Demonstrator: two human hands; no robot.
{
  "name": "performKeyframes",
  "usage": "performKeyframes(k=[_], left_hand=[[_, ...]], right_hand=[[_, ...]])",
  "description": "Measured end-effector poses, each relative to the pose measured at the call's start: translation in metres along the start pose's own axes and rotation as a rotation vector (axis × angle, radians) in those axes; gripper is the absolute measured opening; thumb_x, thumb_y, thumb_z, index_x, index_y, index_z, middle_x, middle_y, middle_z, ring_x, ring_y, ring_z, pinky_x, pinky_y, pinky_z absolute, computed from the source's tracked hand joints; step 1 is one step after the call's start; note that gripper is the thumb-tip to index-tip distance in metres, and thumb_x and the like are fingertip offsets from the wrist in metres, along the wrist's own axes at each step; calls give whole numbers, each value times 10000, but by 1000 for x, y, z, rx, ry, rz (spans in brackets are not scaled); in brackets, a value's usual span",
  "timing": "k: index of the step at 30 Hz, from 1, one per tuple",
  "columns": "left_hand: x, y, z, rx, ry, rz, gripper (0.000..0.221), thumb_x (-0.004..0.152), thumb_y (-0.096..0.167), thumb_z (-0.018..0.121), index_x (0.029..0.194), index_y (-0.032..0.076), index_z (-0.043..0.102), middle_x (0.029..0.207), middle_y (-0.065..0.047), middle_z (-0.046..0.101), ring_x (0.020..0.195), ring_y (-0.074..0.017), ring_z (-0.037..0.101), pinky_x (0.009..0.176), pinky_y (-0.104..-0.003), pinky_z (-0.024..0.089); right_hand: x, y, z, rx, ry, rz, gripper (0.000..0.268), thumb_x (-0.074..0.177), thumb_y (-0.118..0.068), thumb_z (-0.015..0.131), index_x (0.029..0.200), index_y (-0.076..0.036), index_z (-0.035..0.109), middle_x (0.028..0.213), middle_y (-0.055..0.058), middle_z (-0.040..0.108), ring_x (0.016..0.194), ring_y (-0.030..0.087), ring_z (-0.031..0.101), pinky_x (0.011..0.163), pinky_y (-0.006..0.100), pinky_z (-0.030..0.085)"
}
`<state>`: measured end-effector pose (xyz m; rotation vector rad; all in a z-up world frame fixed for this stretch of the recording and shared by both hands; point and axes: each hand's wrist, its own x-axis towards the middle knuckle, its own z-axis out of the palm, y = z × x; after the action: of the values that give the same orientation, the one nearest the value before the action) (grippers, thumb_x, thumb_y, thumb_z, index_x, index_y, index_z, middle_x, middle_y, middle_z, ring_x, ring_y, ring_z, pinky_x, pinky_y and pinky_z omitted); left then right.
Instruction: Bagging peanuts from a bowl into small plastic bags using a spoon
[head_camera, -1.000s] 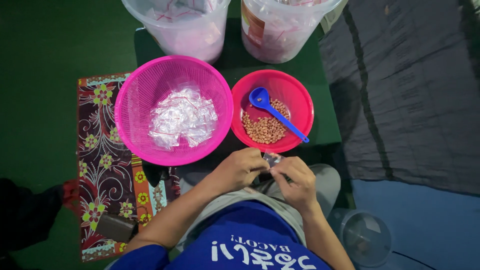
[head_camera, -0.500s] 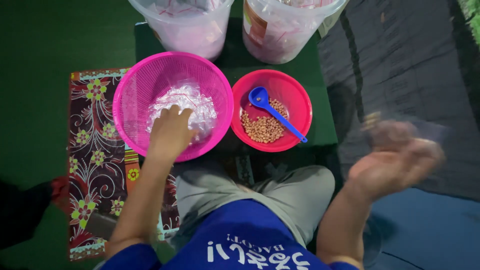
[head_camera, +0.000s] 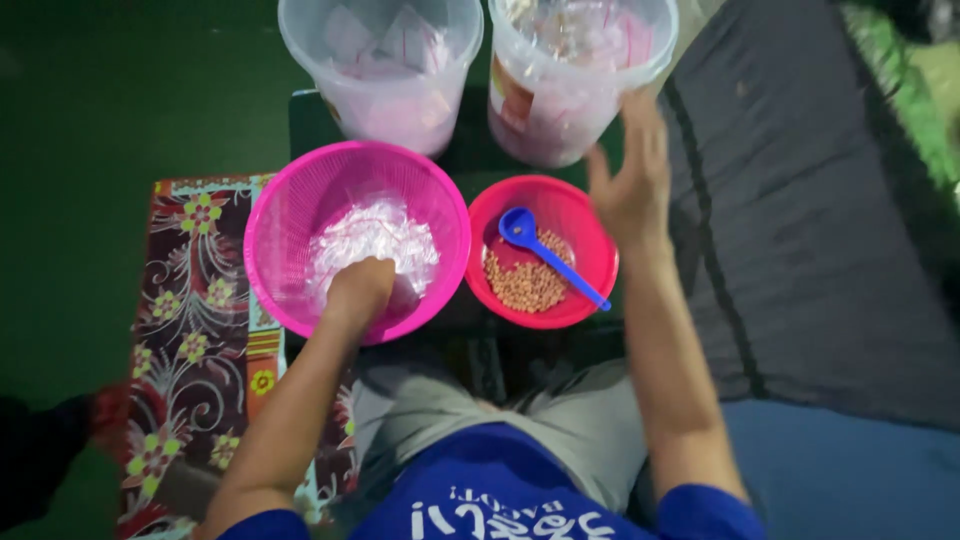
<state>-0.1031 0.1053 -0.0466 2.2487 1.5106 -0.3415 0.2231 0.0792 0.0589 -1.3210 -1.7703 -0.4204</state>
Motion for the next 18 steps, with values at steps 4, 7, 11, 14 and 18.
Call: performKeyframes(k=[4, 7, 11, 14, 18], left_hand=[[4, 7, -5, 12, -34, -23, 268, 850, 4, 410, 960, -39, 651, 932, -221, 650, 907, -393, 644, 766, -480, 519], [10, 1, 2, -36, 5, -10, 273, 837, 64, 428, 880, 12, 692, 895, -193, 670, 871, -374, 660, 742, -481, 528], [-9, 9, -14, 16, 79, 33, 184, 802, 34, 513, 835, -6, 690, 825, -192, 677, 839, -377, 666, 710, -471, 541], [-34, 22, -38, -21, 108, 10, 162, 809, 35, 528, 799, -14, 682, 780, -189, 676, 820, -379, 670, 686, -466, 542], [-56, 29, -57, -170, 226, 54, 107, 747, 103, 660, 752, -4, 659, 713, -212, 647, 781, -409, 651, 681, -478, 536]], right_hand=[[-41, -45, -2, 136, 57, 7, 393, 860, -271, 656, 1139, -2, 590, 1161, 162, 571, 1149, 376, 506, 1012, 443, 369], [-78, -69, -10, 269, -6, 131, 335, 773, -253, 737, 1034, -62, 654, 1111, 116, 608, 1111, 331, 555, 968, 416, 430], [-112, -93, -18, 361, -37, 204, 236, 746, -240, 743, 944, -119, 701, 1058, 78, 645, 1057, 295, 601, 929, 370, 470], [-129, -109, -24, 428, -80, 286, 118, 764, -150, 725, 862, -87, 707, 920, 99, 670, 917, 297, 650, 831, 363, 503], [-147, -115, -20, 527, -152, 413, 85, 734, -134, 750, 814, -118, 727, 877, 50, 692, 851, 227, 677, 784, 311, 524]])
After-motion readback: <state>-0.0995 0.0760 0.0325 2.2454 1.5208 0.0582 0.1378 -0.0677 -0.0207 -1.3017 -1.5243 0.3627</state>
